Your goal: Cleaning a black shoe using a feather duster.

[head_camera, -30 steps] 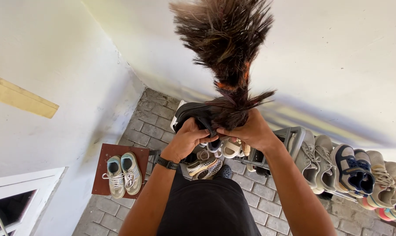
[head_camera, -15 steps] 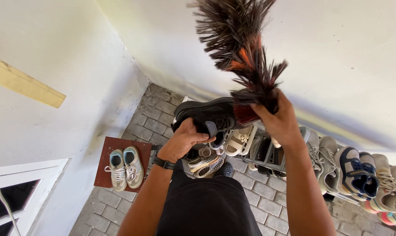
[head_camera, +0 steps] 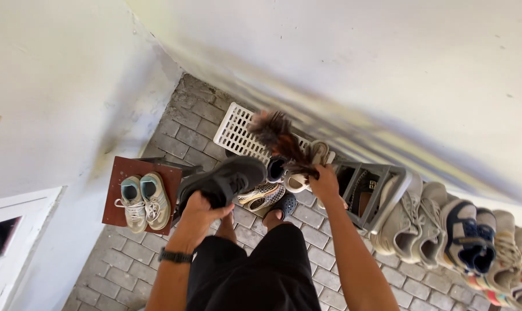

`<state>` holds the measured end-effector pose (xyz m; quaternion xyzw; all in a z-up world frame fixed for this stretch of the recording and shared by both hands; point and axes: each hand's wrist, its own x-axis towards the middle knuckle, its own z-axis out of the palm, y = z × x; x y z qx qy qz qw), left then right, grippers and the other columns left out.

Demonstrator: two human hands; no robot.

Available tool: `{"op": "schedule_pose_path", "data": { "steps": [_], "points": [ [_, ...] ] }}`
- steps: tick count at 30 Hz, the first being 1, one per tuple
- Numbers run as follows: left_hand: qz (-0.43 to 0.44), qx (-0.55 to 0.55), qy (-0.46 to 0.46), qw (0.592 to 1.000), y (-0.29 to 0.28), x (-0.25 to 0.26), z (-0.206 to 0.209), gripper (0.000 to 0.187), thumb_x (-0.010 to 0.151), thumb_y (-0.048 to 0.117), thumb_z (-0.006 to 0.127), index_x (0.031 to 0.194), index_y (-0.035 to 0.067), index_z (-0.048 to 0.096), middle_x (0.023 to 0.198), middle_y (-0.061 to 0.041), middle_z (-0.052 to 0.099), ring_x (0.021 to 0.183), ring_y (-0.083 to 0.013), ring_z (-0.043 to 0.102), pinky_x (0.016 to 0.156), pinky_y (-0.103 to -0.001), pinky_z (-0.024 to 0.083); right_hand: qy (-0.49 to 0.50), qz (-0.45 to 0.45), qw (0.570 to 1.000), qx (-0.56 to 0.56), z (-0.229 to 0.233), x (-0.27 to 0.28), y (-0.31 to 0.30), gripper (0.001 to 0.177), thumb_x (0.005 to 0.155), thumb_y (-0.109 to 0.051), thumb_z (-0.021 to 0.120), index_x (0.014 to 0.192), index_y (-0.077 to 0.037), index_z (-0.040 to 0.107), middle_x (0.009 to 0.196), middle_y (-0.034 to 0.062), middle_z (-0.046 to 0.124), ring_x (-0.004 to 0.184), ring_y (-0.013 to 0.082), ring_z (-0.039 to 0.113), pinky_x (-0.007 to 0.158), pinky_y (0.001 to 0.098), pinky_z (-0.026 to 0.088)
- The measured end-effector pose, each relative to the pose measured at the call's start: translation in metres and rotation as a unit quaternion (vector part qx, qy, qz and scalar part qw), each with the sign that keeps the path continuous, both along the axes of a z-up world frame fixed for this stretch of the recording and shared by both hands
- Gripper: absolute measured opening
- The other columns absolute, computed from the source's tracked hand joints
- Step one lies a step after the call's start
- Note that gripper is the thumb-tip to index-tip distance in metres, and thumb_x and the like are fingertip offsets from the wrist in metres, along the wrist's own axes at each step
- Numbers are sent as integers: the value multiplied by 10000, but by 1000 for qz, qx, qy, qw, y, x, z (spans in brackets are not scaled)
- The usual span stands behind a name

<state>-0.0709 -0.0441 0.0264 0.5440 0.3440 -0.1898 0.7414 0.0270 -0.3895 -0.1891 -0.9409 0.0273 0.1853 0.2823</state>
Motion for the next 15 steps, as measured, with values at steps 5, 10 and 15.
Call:
{"op": "schedule_pose_path", "data": {
  "steps": [5, 10, 15],
  "points": [
    [66, -19, 45, 997, -10, -37, -47, 546, 744, -40, 792, 1182, -145, 483, 1286, -207, 587, 1242, -274, 577, 1068, -474, 517, 35, 72, 994, -73, -81, 13, 9, 446, 841, -229, 741, 1287, -221, 713, 1268, 135, 620, 1255, 358, 560, 1061, 453, 475],
    [36, 28, 89, 995, -26, -42, -54, 542, 749, -29, 789, 1206, -89, 503, 1259, -185, 631, 1225, -247, 610, 1045, -393, 514, 123, 130, 973, -145, -103, 27, 15, 672, 813, -263, 771, 1445, -233, 547, 1570, 150, 361, 1441, 388, 314, 1118, 526, 345],
    [23, 6, 44, 999, -35, -25, -36, 548, 758, -21, 785, 1230, -46, 508, 1243, -181, 624, 1195, -258, 603, 1005, -393, 514, 121, 133, 979, -94, -74, 39, 10, 824, 775, -233, 772, 1534, -204, 452, 1603, 155, 291, 1456, 398, 277, 1143, 522, 309]
  ]
}}
